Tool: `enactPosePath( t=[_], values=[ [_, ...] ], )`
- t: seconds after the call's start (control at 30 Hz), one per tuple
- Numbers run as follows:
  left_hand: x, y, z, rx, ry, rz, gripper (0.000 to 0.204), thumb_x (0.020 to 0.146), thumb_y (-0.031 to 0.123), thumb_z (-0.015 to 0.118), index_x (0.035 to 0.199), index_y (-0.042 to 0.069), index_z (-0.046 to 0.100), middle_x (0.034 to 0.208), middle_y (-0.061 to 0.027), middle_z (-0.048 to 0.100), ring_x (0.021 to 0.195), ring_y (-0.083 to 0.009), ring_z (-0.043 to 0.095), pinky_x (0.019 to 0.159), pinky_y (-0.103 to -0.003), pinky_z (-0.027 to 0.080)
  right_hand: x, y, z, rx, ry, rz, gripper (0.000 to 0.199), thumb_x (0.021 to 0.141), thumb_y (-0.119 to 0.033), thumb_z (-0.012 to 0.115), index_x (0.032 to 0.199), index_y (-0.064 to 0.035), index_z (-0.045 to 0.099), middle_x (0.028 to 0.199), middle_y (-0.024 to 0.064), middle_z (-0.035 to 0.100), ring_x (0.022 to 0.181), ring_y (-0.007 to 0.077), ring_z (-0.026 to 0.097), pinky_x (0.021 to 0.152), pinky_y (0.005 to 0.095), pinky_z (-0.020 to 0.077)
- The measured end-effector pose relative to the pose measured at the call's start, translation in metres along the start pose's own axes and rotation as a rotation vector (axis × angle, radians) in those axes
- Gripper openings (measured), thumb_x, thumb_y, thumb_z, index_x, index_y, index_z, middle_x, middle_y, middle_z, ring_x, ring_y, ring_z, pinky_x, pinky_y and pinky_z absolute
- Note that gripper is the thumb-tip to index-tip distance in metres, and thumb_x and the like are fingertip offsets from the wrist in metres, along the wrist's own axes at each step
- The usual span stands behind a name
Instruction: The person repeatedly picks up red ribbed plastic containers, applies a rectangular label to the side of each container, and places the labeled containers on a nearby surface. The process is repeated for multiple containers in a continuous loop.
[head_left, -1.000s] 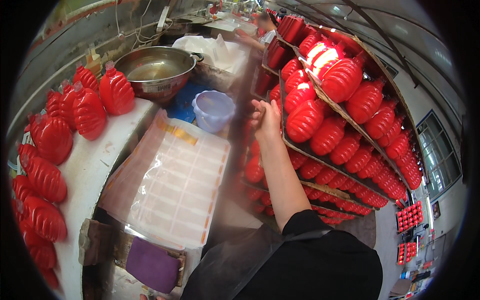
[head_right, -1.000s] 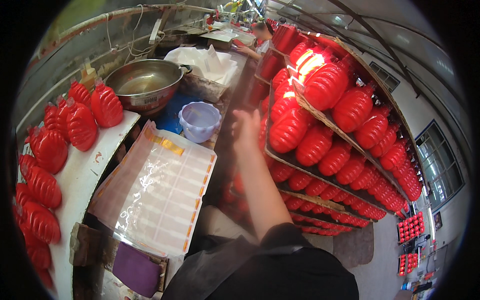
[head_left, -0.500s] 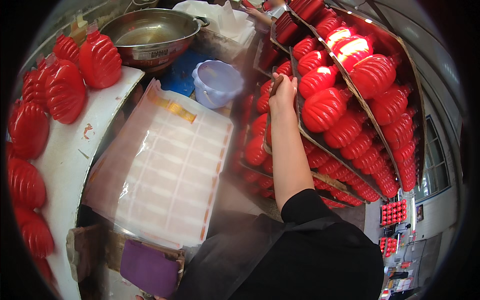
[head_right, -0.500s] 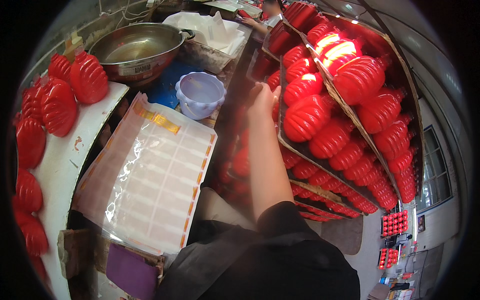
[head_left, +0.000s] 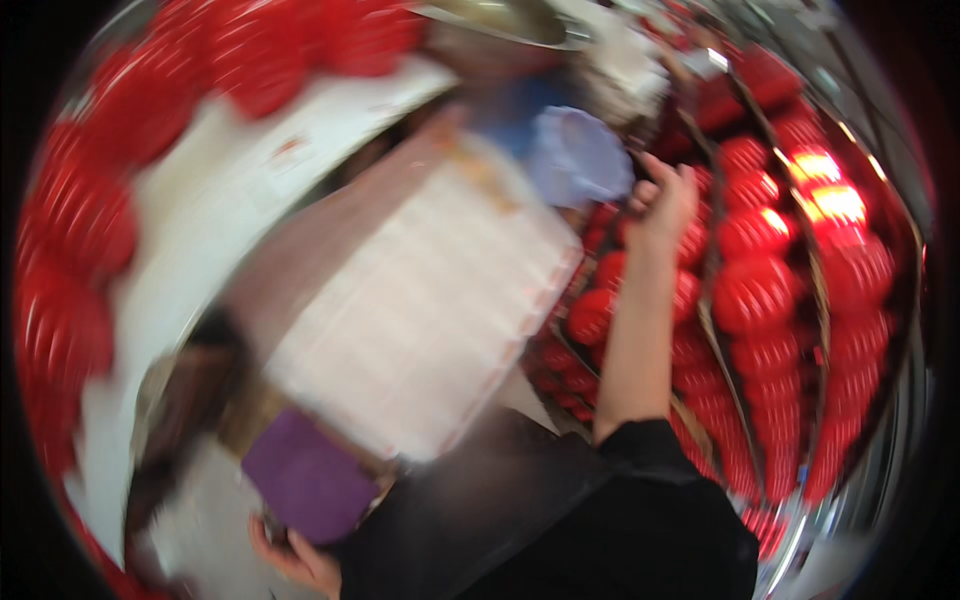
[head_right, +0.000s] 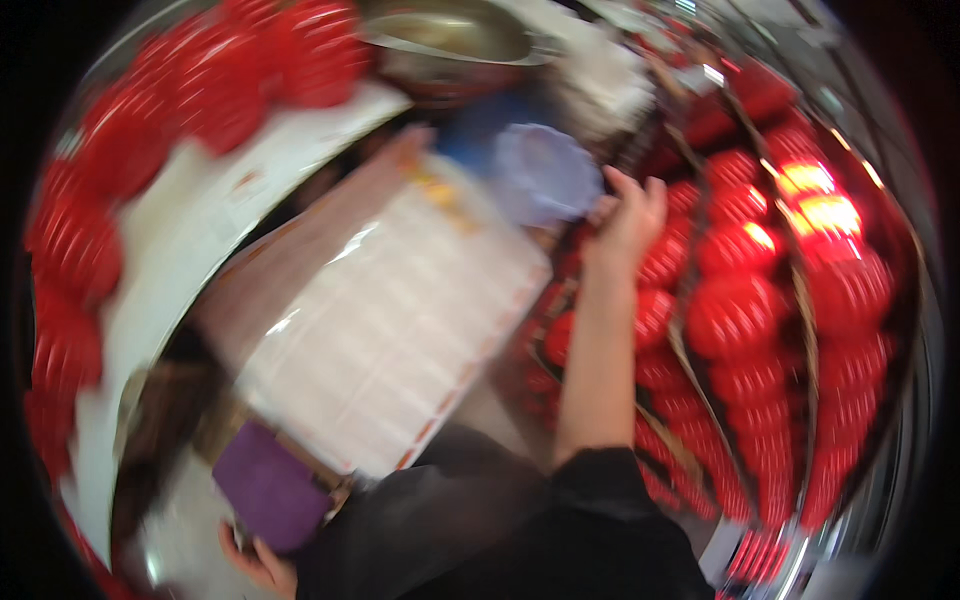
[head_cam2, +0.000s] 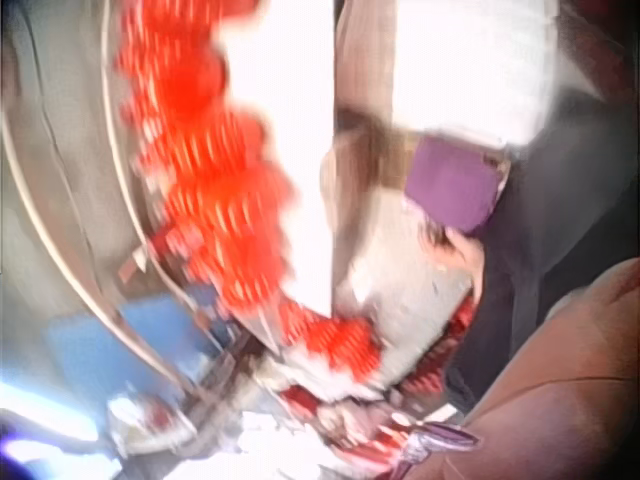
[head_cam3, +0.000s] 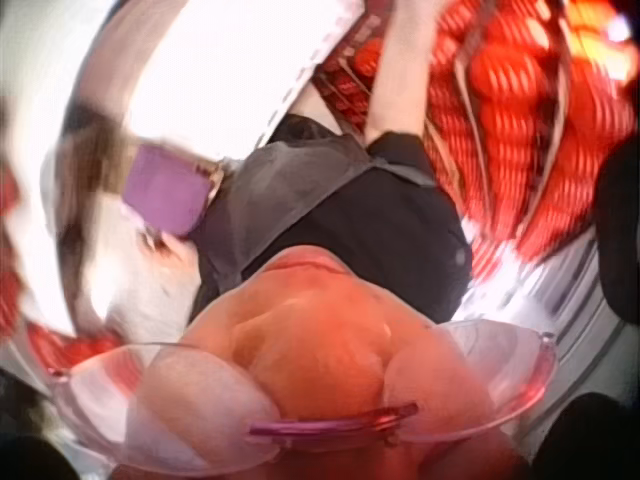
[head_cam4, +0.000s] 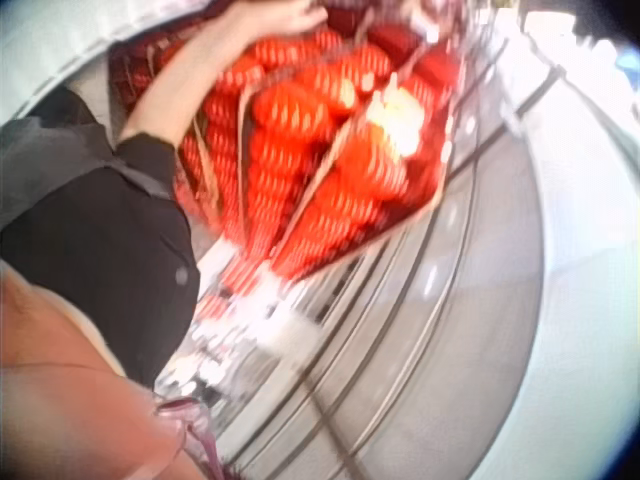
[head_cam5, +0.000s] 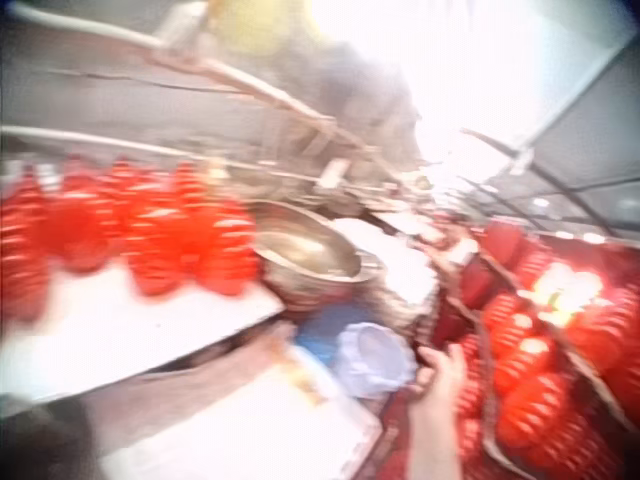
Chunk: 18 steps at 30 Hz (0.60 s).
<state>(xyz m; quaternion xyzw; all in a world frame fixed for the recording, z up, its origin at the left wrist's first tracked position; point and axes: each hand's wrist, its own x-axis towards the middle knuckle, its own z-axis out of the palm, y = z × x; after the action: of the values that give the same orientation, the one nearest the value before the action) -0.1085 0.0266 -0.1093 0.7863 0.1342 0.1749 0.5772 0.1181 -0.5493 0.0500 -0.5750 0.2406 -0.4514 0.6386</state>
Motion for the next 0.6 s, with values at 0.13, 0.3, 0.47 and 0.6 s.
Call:
enactPosePath(
  t=[0.13,0.3,0.47,0.6],
  values=[
    [-0.004,0.015,0.009,0.01,0.007,-0.106,0.048,0.093,0.008,0.057,0.14,-0.003,0.052,0.144,-0.0188,0.051,0.132,-0.0311,0.051,0.113,-0.042,0.04,-0.094,-0.005,0.08,-0.079,-0.339,-0.023,0.056,0.105,-0.018,0.056,0.157,-0.0047,0.039,0.105,0.0167,0.073,0.049,0.0054,0.046,0.041,0.0203,0.0348],
    [0.009,0.036,0.019,0.223,0.031,0.04,0.035,0.089,0.004,0.06,0.124,0.0,0.064,0.124,-0.0175,0.065,0.117,-0.0324,0.063,0.104,-0.041,0.048,-0.194,-0.012,0.166,-0.11,-1.062,-0.055,0.04,0.106,-0.012,0.053,0.143,0.0042,0.056,0.1,0.0102,0.074,0.05,0.0,0.043,0.044,0.0154,0.0308],
    [0.012,0.05,0.014,0.144,0.043,-0.055,0.034,0.087,0.011,0.066,0.121,0.005,0.067,0.124,-0.0149,0.068,0.114,-0.035,0.065,0.099,-0.043,0.051,-0.31,-0.043,0.248,-0.243,-1.594,-0.251,0.036,0.099,-0.009,0.066,0.134,-0.0033,0.067,0.091,-0.0017,0.067,0.074,0.0019,0.052,0.065,0.0185,0.0398],
    [0.014,0.052,0.008,0.049,0.05,-0.017,0.036,0.088,0.016,0.068,0.123,0.007,0.067,0.124,-0.0143,0.068,0.114,-0.0376,0.065,0.099,-0.045,0.051,-0.379,-0.081,0.316,-0.153,-1.557,-0.438,0.035,0.101,-0.012,0.066,0.134,-0.0016,0.067,0.091,-0.0003,0.064,0.079,0.0053,0.057,0.069,0.0217,0.0455]
  ],
)
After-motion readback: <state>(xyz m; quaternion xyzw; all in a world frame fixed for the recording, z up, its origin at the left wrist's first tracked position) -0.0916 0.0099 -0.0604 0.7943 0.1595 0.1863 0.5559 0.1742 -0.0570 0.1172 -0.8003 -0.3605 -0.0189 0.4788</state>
